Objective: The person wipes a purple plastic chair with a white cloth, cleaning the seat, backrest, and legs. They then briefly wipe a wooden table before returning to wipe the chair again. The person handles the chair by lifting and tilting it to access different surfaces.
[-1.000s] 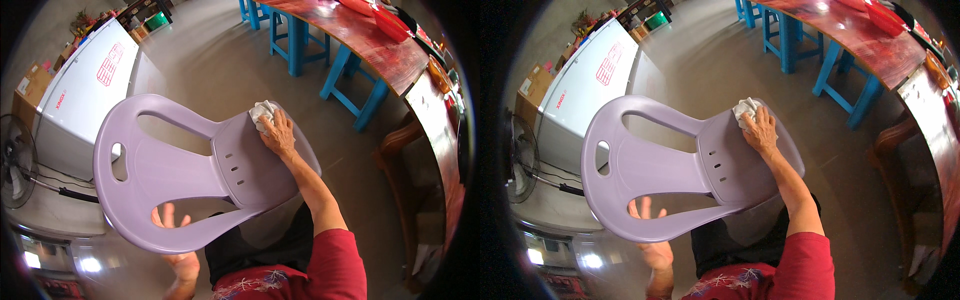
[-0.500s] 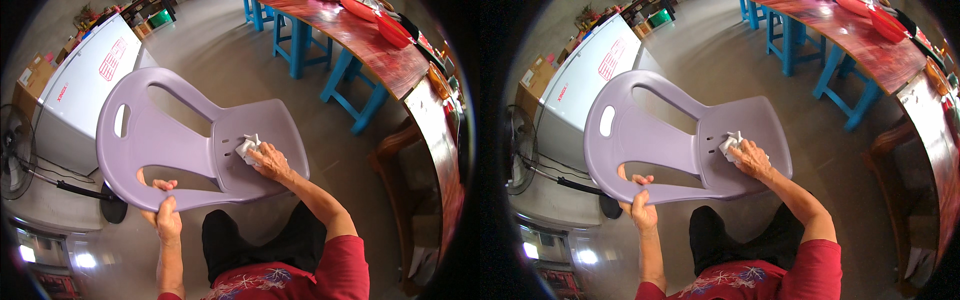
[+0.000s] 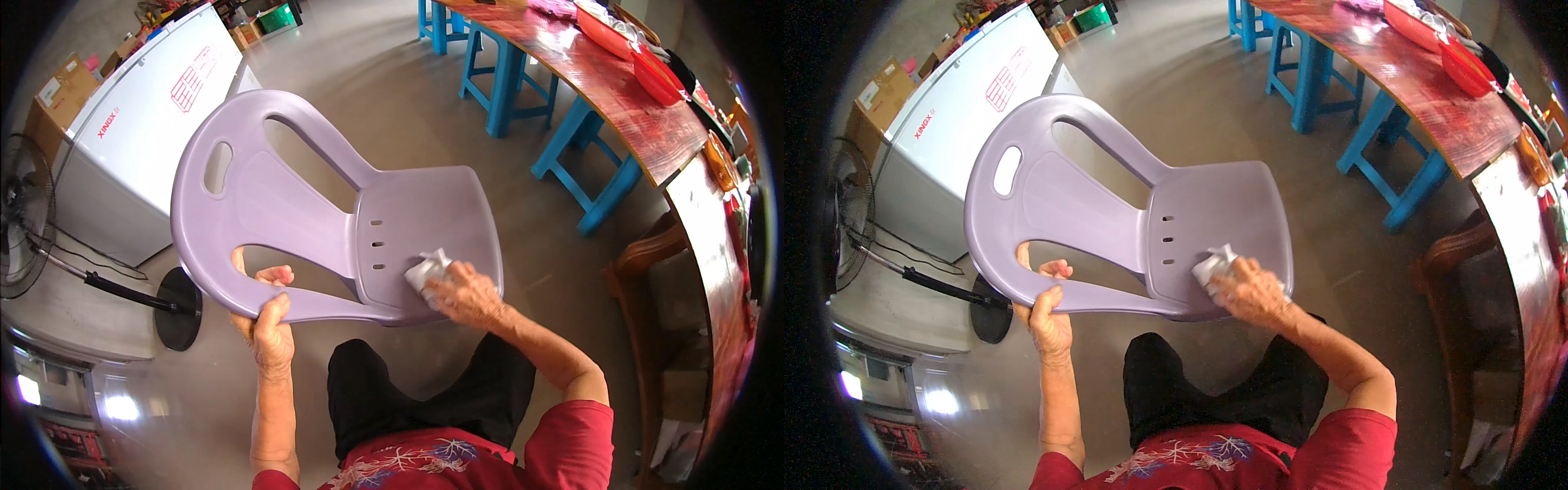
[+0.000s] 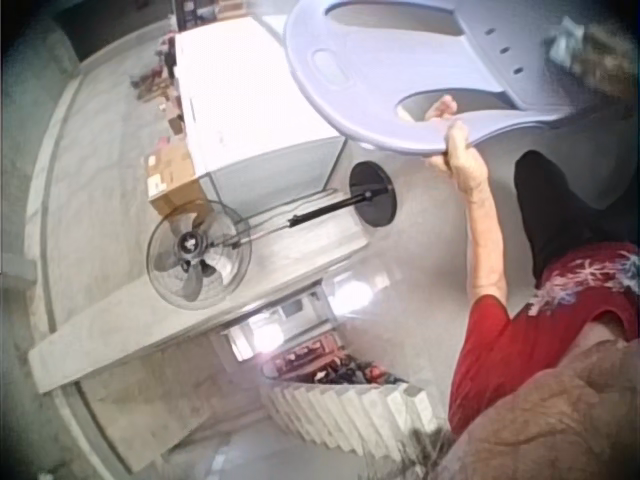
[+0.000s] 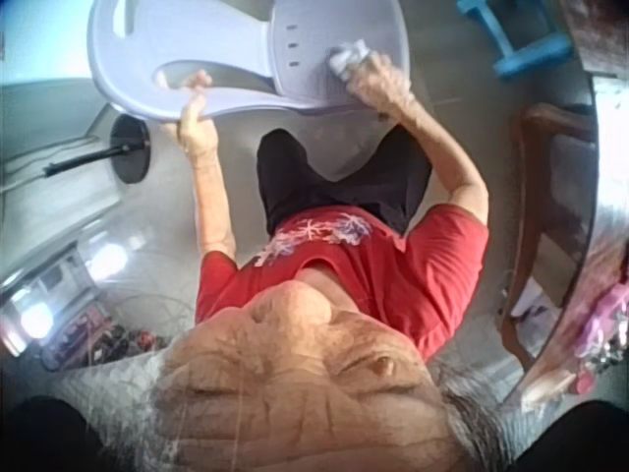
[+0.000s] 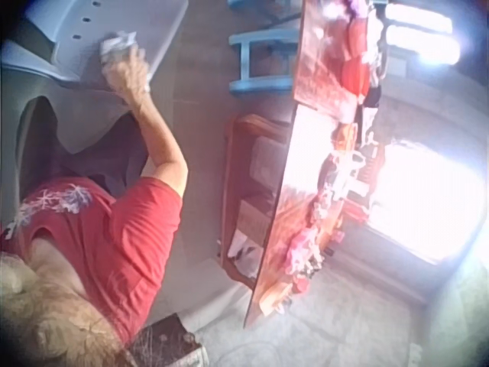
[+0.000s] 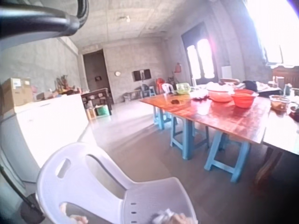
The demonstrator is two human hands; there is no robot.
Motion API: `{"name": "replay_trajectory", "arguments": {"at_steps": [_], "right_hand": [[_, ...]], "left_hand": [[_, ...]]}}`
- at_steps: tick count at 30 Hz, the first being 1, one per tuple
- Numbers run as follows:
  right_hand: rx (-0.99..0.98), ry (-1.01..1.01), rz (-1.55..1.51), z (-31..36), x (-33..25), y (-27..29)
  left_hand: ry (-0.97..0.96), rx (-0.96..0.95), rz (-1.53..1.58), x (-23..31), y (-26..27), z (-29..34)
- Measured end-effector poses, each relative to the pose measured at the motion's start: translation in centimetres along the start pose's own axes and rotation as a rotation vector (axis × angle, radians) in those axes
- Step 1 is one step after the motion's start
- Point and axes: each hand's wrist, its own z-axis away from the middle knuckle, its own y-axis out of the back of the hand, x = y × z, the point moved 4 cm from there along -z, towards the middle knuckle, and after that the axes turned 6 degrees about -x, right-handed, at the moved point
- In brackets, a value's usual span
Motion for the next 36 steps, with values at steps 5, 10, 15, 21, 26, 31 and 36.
{"name": "replay_trajectory", "arguments": {"at_steps": [5, 10, 15, 21, 26, 31, 36], "right_hand": [[0.110, -0.276, 0.316, -1.8, 8.5, 1.9], [0.254, -0.169, 0.661, -5.6, 6.5, 4.8], [0.118, 0.203, 0.426, -2.6, 2.0, 0.5], [-0.018, -0.148, 0.152, -2.4, 4.6, 3.3], [-0.068, 0.103, -0.009, -1.3, 3.2, 0.7], [0.079, -0.026, 0.191, -4.2, 5.8, -0.9], [0.340, -0.465, 0.105, -11.5, 9.3, -2.4]], "left_hand": [[-0.029, 0.013, 0.012, -0.8, -0.9, 0.2], [-0.063, -0.034, -0.029, -1.1, -0.5, 0.3], [-0.053, -0.030, -0.046, -1.1, -0.6, 0.2], [-0.059, -0.029, -0.068, -1.2, -0.6, 0.1], [-0.070, -0.012, -0.085, -1.2, -0.8, 0.1], [-0.085, 0.018, -0.055, -1.3, -0.6, 0.1], [-0.078, -0.006, -0.048, -1.5, -0.9, 0.1]]}}
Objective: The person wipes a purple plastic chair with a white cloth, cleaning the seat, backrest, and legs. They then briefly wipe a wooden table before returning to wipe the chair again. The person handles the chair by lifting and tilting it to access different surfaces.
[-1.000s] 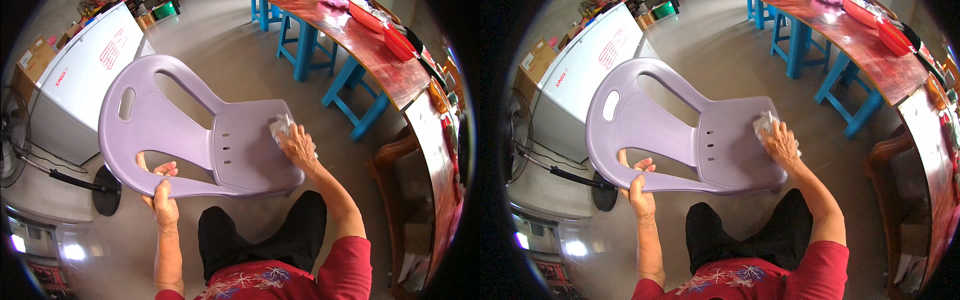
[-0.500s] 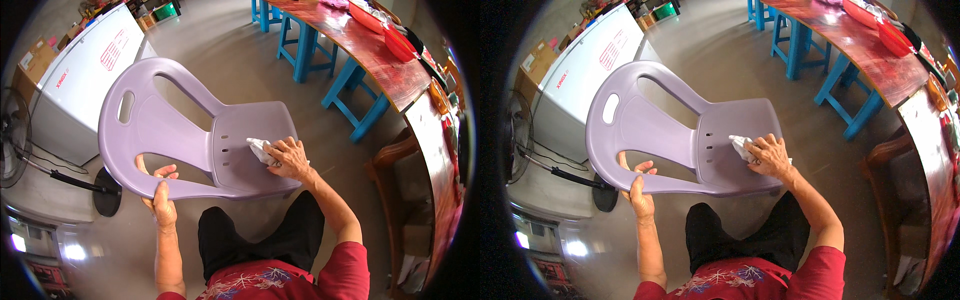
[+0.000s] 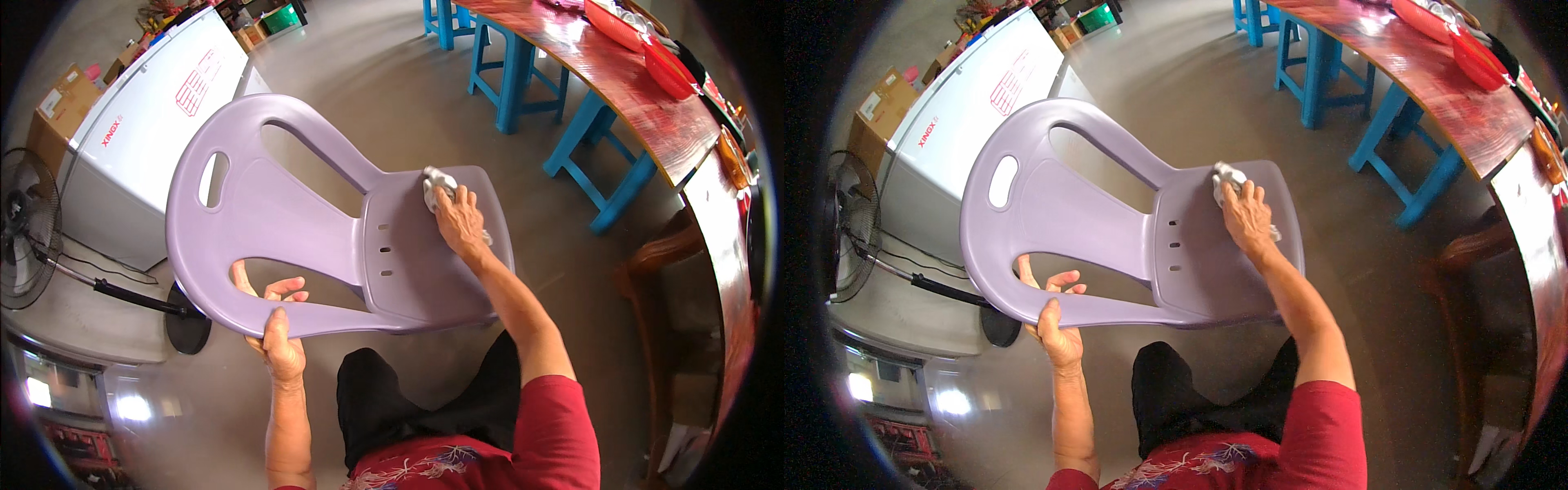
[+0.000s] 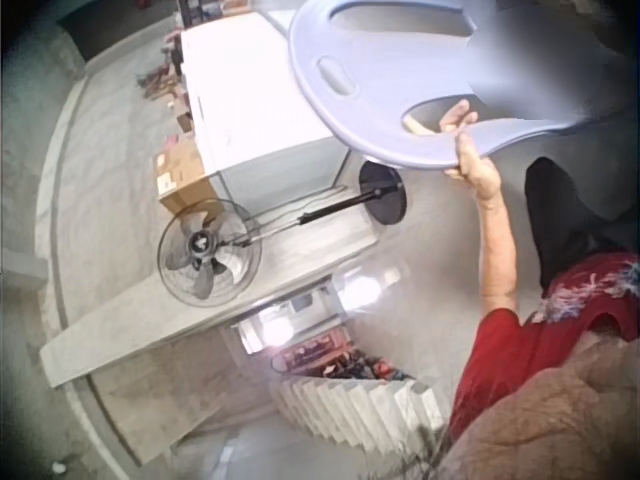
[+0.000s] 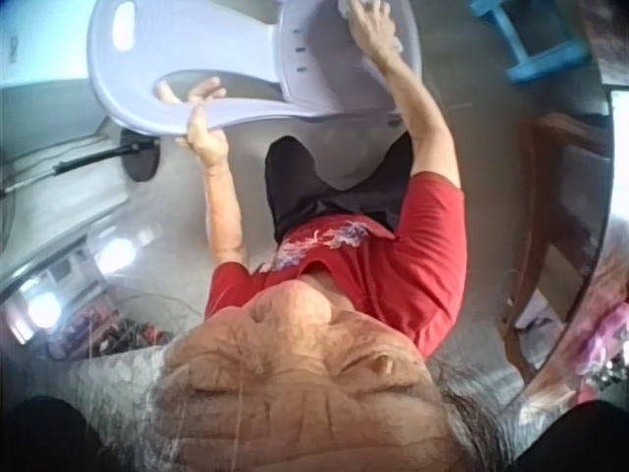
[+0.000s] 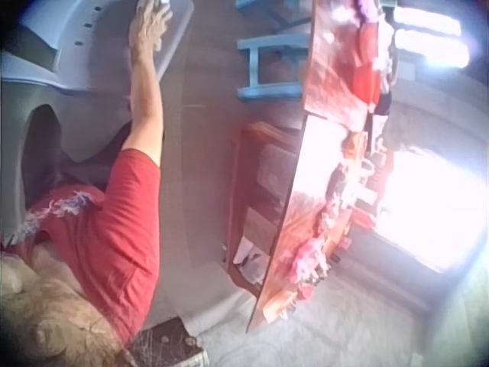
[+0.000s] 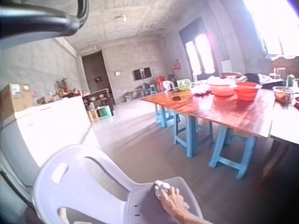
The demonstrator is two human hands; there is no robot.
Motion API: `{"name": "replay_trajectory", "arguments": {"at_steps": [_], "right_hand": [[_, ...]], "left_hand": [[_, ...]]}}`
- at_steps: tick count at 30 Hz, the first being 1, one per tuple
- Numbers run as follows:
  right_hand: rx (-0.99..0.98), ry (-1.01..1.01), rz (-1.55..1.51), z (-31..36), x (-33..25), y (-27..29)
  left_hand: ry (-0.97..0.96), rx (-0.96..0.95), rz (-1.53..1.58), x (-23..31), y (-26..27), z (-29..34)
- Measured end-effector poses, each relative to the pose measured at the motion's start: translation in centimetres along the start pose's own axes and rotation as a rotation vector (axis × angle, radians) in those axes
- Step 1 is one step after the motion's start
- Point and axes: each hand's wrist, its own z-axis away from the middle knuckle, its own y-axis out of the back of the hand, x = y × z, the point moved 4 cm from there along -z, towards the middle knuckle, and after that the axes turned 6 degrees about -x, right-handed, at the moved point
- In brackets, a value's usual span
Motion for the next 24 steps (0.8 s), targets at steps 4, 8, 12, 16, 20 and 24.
{"name": "replay_trajectory", "arguments": {"at_steps": [4, 8, 12, 16, 20, 24], "right_hand": [[-0.018, 0.159, -0.043, 0.2, -4.9, -3.3], [-0.384, 0.468, -0.107, 5.3, -10.8, -3.5], [-0.619, 0.570, -0.194, 9.6, -10.3, 0.6], [-0.436, 0.554, -0.117, 13.1, -5.7, 5.6], [-0.113, 0.309, 0.108, 12.5, 0.4, 8.2], [-0.023, 0.079, 0.038, 9.0, 3.6, 7.4]], "left_hand": [[-0.003, -0.021, 0.006, -0.2, 0.0, -0.1], [0.002, -0.031, -0.009, 0.2, 0.1, -0.2], [0.010, -0.035, -0.020, 0.1, 0.5, -0.1], [0.020, -0.014, -0.025, -0.4, 0.4, 0.1], [0.016, -0.003, -0.039, -0.2, 0.5, 0.1], [-0.009, -0.015, -0.069, -0.1, 0.1, 0.4]]}}
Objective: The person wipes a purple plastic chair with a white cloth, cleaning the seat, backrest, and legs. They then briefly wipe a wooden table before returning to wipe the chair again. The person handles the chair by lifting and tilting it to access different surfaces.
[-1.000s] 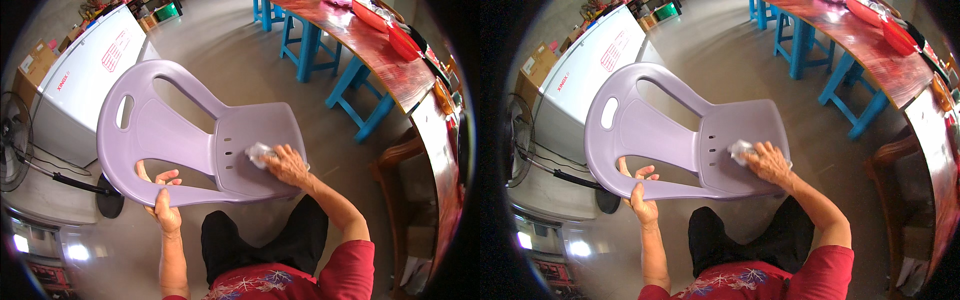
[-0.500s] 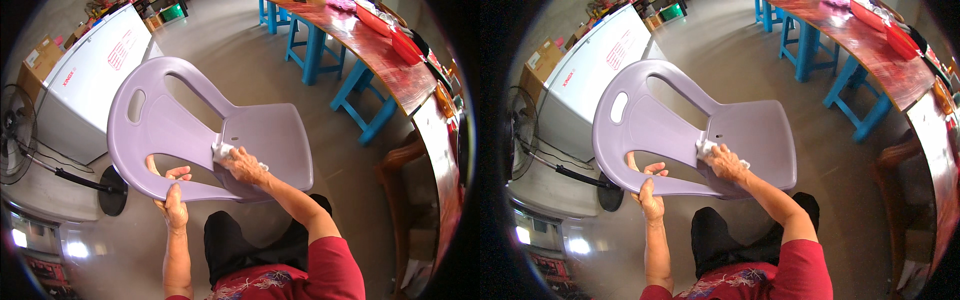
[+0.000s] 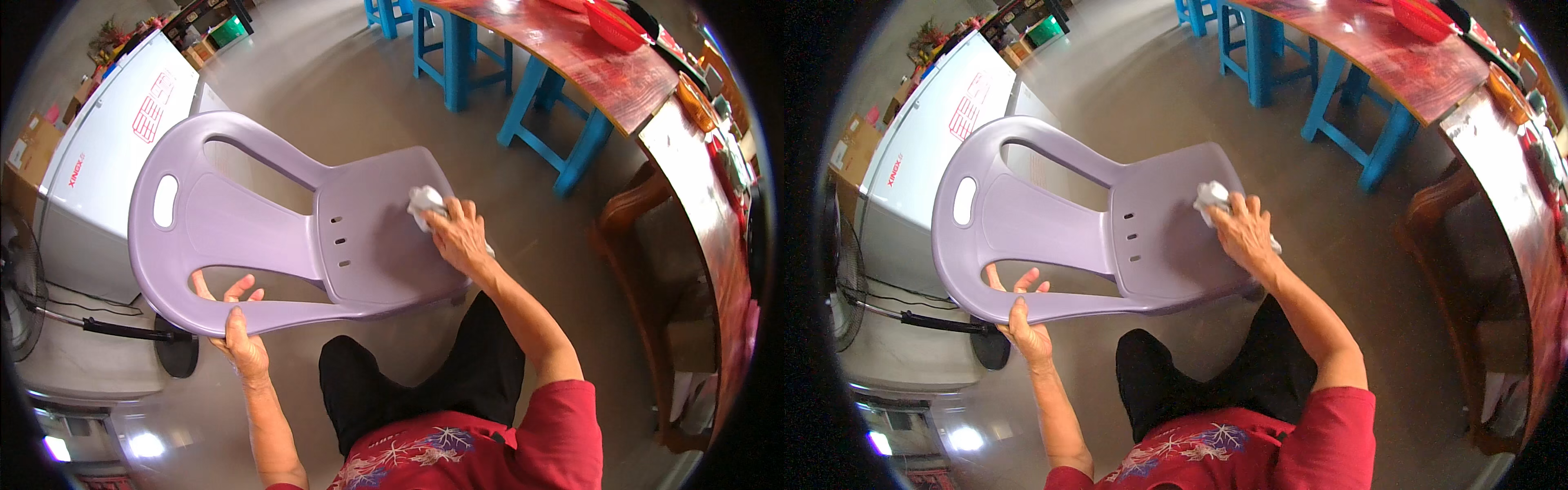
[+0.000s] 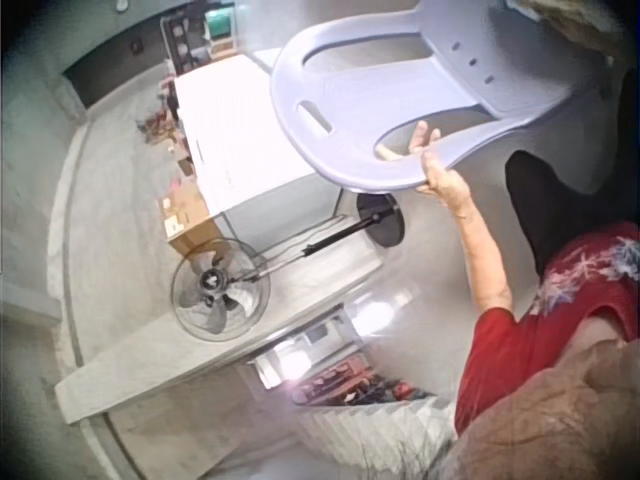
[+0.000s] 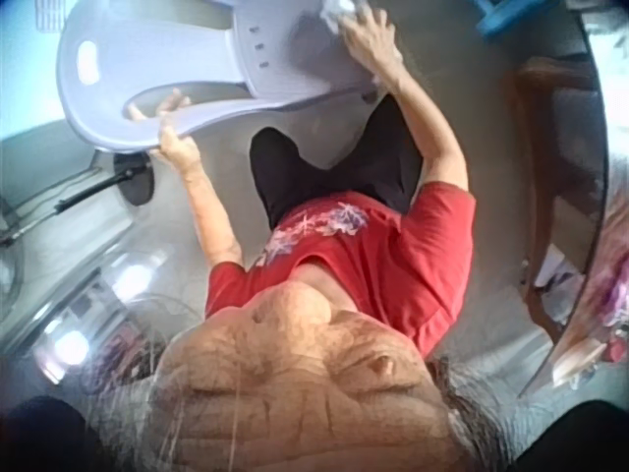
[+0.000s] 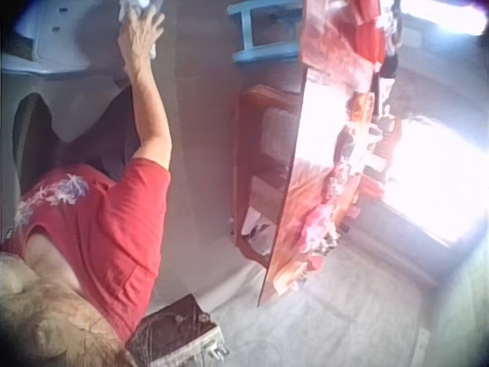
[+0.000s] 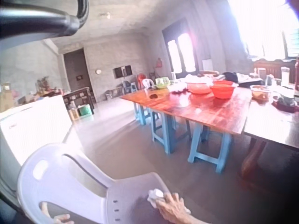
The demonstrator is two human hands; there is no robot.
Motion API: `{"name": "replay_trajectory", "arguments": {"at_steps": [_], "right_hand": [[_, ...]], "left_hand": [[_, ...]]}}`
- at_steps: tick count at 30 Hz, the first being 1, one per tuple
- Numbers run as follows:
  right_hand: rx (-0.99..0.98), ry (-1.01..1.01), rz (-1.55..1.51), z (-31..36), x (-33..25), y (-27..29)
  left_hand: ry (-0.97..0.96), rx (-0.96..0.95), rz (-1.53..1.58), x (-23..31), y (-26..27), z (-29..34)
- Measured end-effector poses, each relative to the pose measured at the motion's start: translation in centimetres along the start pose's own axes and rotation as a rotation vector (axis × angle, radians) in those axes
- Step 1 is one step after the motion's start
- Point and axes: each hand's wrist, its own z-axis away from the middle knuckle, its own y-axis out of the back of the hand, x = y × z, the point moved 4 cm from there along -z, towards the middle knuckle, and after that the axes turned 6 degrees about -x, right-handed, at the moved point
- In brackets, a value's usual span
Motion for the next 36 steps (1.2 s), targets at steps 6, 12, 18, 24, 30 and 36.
{"name": "replay_trajectory", "arguments": {"at_steps": [6, 12, 18, 24, 30, 36], "right_hand": [[0.045, -0.096, -0.081, -1.5, 1.0, -0.6], [-0.032, 0.214, -0.009, 3.1, -1.6, -0.4], [0.027, 0.075, -0.165, 5.6, -1.6, 1.9], [0.157, -0.151, -0.247, 0.8, 1.7, -0.3], [0.064, -0.323, -0.502, -9.5, 6.9, -4.4], [0.095, -0.634, -1.026, -13.5, 9.8, -5.4]], "left_hand": [[-0.527, 0.432, -0.626, 3.3, -0.5, 4.5], [-0.224, -0.665, -0.836, -3.5, -13.6, 8.7], [0.011, -0.893, -0.995, -11.5, -16.4, 7.4], [-0.033, -1.159, -1.104, -13.8, -17.2, 7.1], [-0.080, -1.233, -1.127, -14.6, -17.4, 6.8], [-0.055, -1.237, -1.114, -14.8, -17.2, 7.1]]}}
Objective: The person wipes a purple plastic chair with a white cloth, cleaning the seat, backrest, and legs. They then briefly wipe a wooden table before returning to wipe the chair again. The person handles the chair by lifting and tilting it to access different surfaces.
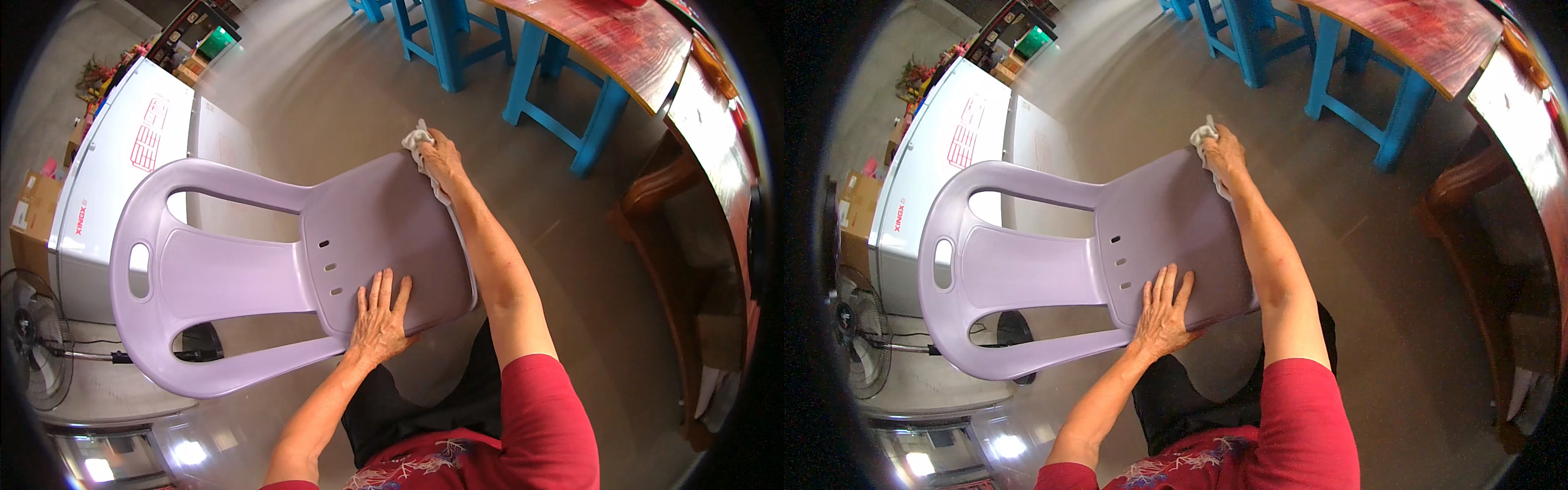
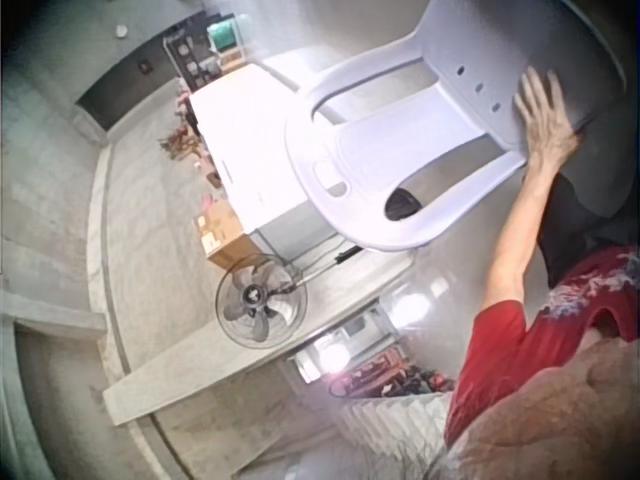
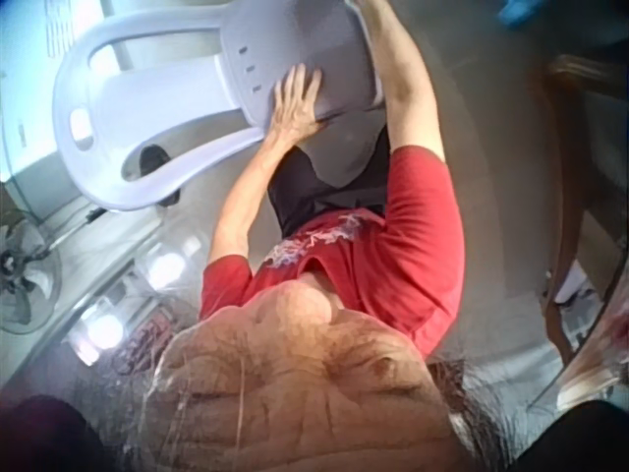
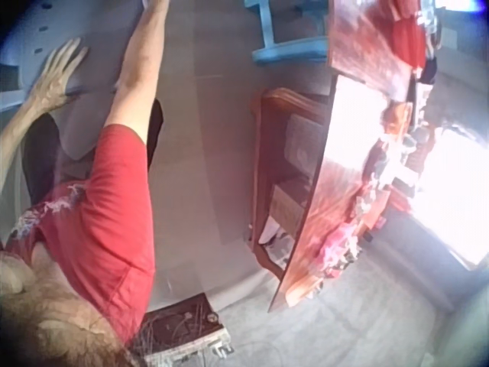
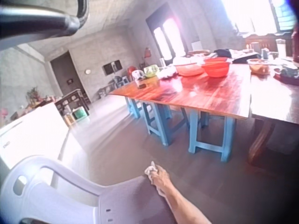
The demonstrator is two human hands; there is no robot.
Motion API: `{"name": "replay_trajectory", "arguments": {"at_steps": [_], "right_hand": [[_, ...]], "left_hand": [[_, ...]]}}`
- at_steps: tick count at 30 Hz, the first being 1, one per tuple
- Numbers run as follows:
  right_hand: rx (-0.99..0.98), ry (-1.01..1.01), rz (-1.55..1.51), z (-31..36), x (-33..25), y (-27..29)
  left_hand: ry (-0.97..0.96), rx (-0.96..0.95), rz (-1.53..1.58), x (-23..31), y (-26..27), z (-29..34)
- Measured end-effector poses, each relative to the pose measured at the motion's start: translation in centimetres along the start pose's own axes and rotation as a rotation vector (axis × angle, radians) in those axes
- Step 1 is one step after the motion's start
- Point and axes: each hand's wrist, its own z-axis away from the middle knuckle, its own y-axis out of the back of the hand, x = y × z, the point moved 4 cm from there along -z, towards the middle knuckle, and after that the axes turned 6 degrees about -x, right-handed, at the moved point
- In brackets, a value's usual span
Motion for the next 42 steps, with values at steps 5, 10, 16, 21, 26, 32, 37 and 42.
{"name": "replay_trajectory", "arguments": {"at_steps": [5, 10, 16, 21, 26, 32, 37, 42], "right_hand": [[-0.040, -0.026, 0.122, 1.8, 2.6, 1.8], [-0.137, -0.195, 0.125, 10.1, 3.7, 6.1], [-0.054, -0.192, 0.252, 22.2, 3.7, 6.5], [0.124, 0.266, 0.436, 25.4, 3.8, 6.4], [0.023, 0.427, 0.663, 18.9, 1.3, 5.0], [0.057, 0.612, 1.047, 10.0, -1.4, 1.0], [0.005, 0.850, 1.225, 6.7, -2.3, -3.6], [-0.311, 0.965, 1.251, 9.1, -1.5, -6.8]], "left_hand": [[-0.002, 0.015, -0.004, -0.3, 0.1, 0.1], [-0.019, 0.007, -0.010, -0.1, 0.3, -0.1], [0.009, -0.002, -0.002, -0.8, 0.1, 0.9], [-0.043, 0.052, 0.000, 0.0, 0.2, 0.2], [-0.055, 0.038, -0.044, -0.5, 0.0, 0.7], [-0.070, 0.037, -0.052, -0.2, 0.3, 0.4], [-0.057, 0.037, 0.010, -0.2, 0.4, 0.5], [-0.058, 0.229, 0.097, -0.2, 0.9, 1.0]]}}
